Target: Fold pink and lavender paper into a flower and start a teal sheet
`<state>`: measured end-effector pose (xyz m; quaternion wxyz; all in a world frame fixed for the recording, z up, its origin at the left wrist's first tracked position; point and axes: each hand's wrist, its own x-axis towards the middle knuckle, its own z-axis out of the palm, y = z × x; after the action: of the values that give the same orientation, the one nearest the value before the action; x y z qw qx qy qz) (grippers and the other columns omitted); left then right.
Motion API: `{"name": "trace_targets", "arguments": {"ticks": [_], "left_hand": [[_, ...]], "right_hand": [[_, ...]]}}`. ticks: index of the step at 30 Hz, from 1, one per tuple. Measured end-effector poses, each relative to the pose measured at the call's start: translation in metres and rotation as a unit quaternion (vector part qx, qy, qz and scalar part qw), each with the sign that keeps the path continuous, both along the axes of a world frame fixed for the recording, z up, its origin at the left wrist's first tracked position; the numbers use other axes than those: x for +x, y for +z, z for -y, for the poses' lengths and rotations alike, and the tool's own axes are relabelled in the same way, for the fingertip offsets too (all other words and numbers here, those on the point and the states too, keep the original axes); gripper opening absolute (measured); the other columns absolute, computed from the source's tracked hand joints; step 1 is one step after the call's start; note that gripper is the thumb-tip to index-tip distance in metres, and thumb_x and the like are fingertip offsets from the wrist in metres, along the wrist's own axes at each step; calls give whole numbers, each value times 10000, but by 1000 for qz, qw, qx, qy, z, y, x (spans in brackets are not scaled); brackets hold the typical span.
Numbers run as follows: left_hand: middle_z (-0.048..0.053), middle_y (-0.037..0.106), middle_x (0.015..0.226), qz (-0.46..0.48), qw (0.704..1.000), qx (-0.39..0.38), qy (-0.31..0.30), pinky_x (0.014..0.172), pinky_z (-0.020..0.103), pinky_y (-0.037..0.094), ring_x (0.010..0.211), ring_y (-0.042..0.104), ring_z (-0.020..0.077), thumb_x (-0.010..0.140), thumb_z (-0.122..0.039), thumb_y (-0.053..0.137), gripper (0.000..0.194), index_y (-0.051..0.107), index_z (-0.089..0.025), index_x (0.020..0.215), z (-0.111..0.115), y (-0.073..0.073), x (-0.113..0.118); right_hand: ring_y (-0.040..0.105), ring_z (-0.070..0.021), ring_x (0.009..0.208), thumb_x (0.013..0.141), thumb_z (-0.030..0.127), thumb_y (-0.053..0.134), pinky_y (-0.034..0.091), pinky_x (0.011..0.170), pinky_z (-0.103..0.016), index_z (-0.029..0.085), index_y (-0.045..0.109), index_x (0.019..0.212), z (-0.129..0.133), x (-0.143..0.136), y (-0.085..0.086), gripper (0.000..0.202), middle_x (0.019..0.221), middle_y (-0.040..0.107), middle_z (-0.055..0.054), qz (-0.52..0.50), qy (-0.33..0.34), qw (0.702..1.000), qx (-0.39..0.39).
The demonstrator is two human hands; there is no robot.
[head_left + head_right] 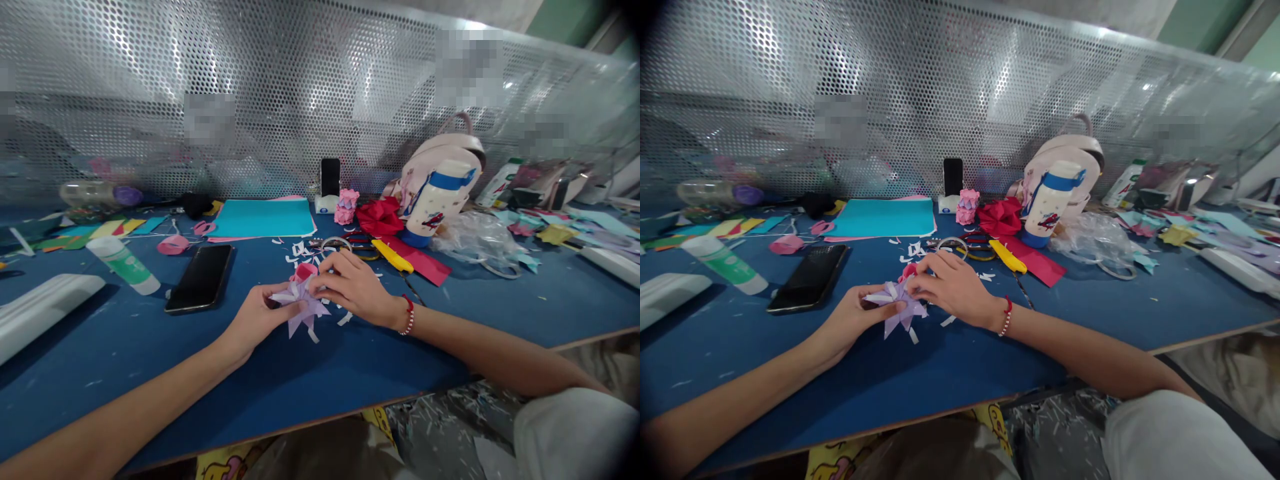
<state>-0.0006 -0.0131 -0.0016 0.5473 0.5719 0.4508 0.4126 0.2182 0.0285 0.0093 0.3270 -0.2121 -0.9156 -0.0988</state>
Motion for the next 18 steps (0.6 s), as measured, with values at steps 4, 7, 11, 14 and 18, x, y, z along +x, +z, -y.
{"name": "trace_targets", "arguments": {"ticks": [4, 7, 11, 14, 18], "left_hand": [[40, 781, 853, -6, 1000, -1, 3, 741, 266, 500, 778, 676, 197, 712, -351, 841, 265, 804, -176, 907, -1, 0, 0], [30, 779, 843, -7, 1000, -2, 8, 729, 258, 500, 763, 672, 188, 726, -352, 833, 240, 802, -182, 892, -1, -1, 1], [25, 778, 840, -5, 1000, -3, 14, 716, 257, 505, 759, 669, 187, 717, -349, 843, 251, 802, -184, 903, -1, -1, 1], [34, 781, 850, -8, 1000, 2, 17, 716, 262, 506, 767, 672, 193, 728, -367, 837, 249, 801, -181, 888, 0, -1, 1], [45, 788, 866, -15, 1000, 3, 16, 719, 273, 510, 778, 683, 208, 723, -385, 838, 284, 806, -183, 920, 0, -1, 1]], "right_hand": [[478, -183, 866, 1027, 411, 446, 402, 804, -305, 239, 686, 983, 0, -1, 1, 298, 991, 577, -46, 1, -1, 1000, -1], [484, -185, 867, 1013, 407, 484, 407, 805, -308, 234, 689, 1007, 0, -1, 0, 267, 984, 579, -50, -10, -1, 1000, 3], [502, -183, 874, 988, 436, 532, 415, 821, -314, 233, 692, 980, -2, 1, -3, 258, 962, 576, -47, -31, -14, 999, 2], [507, -182, 863, 982, 453, 538, 419, 815, -314, 238, 691, 956, -3, 2, -3, 265, 944, 579, -41, -33, -18, 999, 8], [504, -180, 850, 995, 411, 533, 425, 800, -309, 232, 692, 941, -3, 2, -2, 246, 933, 579, -43, -33, -12, 999, 25]]}}
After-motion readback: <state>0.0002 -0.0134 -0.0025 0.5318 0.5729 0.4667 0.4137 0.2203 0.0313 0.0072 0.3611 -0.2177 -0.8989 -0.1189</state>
